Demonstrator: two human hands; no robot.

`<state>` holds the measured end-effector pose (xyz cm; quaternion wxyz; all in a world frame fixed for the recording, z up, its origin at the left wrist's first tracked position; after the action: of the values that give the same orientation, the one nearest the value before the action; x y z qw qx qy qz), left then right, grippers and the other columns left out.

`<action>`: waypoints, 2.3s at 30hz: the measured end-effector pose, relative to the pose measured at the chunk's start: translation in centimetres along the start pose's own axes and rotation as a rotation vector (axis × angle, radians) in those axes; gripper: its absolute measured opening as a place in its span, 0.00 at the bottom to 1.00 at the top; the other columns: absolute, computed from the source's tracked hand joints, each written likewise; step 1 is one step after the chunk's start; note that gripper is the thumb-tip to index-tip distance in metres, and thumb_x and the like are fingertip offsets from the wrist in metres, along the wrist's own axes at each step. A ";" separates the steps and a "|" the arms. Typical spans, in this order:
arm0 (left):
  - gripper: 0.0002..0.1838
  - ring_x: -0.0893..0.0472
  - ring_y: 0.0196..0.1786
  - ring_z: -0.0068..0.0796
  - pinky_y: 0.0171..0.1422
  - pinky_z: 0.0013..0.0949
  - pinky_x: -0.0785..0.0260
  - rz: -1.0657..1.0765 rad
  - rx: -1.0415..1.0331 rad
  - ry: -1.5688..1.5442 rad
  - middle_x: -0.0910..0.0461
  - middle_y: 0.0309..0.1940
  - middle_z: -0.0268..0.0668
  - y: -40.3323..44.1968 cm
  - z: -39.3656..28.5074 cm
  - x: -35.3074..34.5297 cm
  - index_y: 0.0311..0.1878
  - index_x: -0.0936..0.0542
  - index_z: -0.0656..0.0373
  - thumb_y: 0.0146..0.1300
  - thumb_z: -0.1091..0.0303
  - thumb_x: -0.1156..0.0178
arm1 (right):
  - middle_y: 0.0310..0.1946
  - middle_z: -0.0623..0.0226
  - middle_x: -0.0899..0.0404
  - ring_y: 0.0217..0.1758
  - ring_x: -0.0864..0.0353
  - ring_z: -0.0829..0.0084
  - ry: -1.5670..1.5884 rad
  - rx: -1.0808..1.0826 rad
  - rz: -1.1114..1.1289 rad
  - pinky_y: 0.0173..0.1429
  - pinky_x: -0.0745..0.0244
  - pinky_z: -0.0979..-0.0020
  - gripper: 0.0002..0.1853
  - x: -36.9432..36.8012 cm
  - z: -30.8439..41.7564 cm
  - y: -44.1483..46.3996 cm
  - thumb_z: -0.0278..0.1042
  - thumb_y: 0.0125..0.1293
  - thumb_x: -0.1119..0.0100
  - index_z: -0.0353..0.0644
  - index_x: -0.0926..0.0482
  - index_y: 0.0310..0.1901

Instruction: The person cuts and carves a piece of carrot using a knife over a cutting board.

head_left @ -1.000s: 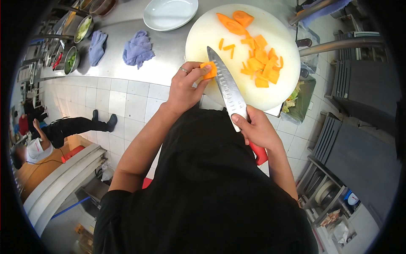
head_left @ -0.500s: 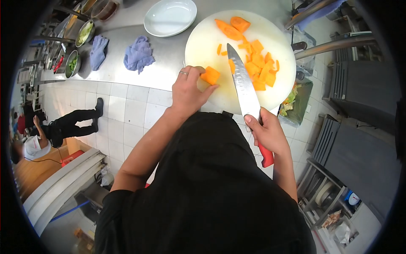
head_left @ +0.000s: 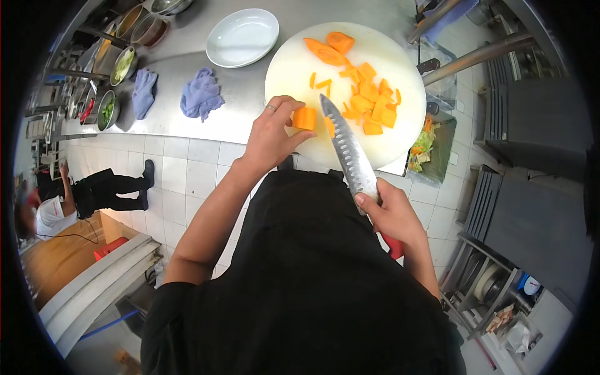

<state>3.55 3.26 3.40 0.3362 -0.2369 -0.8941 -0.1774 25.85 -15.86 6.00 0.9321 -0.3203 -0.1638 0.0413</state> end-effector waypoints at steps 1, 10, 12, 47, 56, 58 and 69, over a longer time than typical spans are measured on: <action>0.35 0.13 0.43 0.41 0.48 0.39 0.18 -0.053 -0.018 -0.010 0.16 0.59 0.42 -0.1 0.1 -0.1 0.70 0.18 0.56 0.58 0.67 0.16 | 0.27 0.61 0.16 0.22 0.18 0.72 -0.010 0.023 0.028 0.31 0.22 0.64 0.19 -0.2 -0.1 0.0 0.46 0.80 0.33 0.34 0.21 0.48; 0.31 0.12 0.43 0.31 0.39 0.31 0.17 -0.212 -0.195 0.027 0.13 0.58 0.42 -1.0 -0.4 -0.7 0.69 0.16 0.54 0.62 0.72 0.18 | 0.31 0.66 0.15 0.23 0.19 0.76 0.084 -0.068 0.086 0.29 0.22 0.69 0.19 -1.1 -0.9 0.4 0.46 0.81 0.34 0.35 0.19 0.54; 0.29 0.12 0.42 0.31 0.39 0.31 0.17 -0.209 -0.206 0.035 0.13 0.58 0.42 -1.1 -0.1 -1.0 0.68 0.14 0.54 0.63 0.73 0.19 | 0.32 0.65 0.15 0.23 0.19 0.76 0.091 -0.060 0.091 0.29 0.22 0.69 0.19 -1.2 -1.3 0.6 0.46 0.81 0.35 0.34 0.20 0.54; 0.23 0.09 0.41 0.33 0.47 0.33 0.13 -0.134 -0.138 -0.078 0.13 0.55 0.44 -0.7 -0.2 -1.0 0.62 0.11 0.59 0.63 0.81 0.22 | 0.33 0.63 0.15 0.20 0.19 0.75 0.109 -0.047 0.177 0.27 0.22 0.70 0.23 -1.6 -1.6 2.9 0.49 0.81 0.35 0.31 0.21 0.52; 0.22 0.09 0.44 0.35 0.48 0.34 0.13 -0.128 -0.135 -0.090 0.13 0.55 0.43 -0.8 0.0 -1.1 0.62 0.11 0.59 0.63 0.81 0.23 | 0.33 0.61 0.14 0.22 0.17 0.73 0.064 -0.025 0.152 0.28 0.19 0.69 0.23 -1.6 -0.7 3.3 0.49 0.81 0.34 0.31 0.21 0.53; 0.22 0.09 0.44 0.35 0.48 0.34 0.12 -0.125 -0.151 -0.088 0.14 0.55 0.43 -0.7 0.0 -1.0 0.62 0.11 0.59 0.64 0.81 0.23 | 0.33 0.62 0.14 0.22 0.17 0.73 0.058 -0.030 0.138 0.28 0.19 0.69 0.22 -1.6 -0.3 3.2 0.48 0.81 0.34 0.32 0.21 0.53; 0.20 0.08 0.43 0.38 0.48 0.35 0.12 -0.148 -0.177 -0.065 0.13 0.55 0.45 -0.7 0.0 -0.9 0.60 0.10 0.58 0.64 0.78 0.23 | 0.30 0.62 0.14 0.21 0.17 0.73 0.020 -0.022 0.102 0.28 0.20 0.68 0.21 -1.7 0.7 3.1 0.48 0.81 0.35 0.33 0.21 0.50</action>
<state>3.79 2.37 2.69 0.2706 -0.2049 -0.9004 -0.2722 24.13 -13.26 4.15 0.9267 -0.3391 -0.1386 0.0838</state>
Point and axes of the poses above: each hand's wrist, its own y-axis towards the middle knuckle, its own x-axis out of the back of the hand, z = x × y, the point moved 5 cm from there along y, towards the middle knuckle
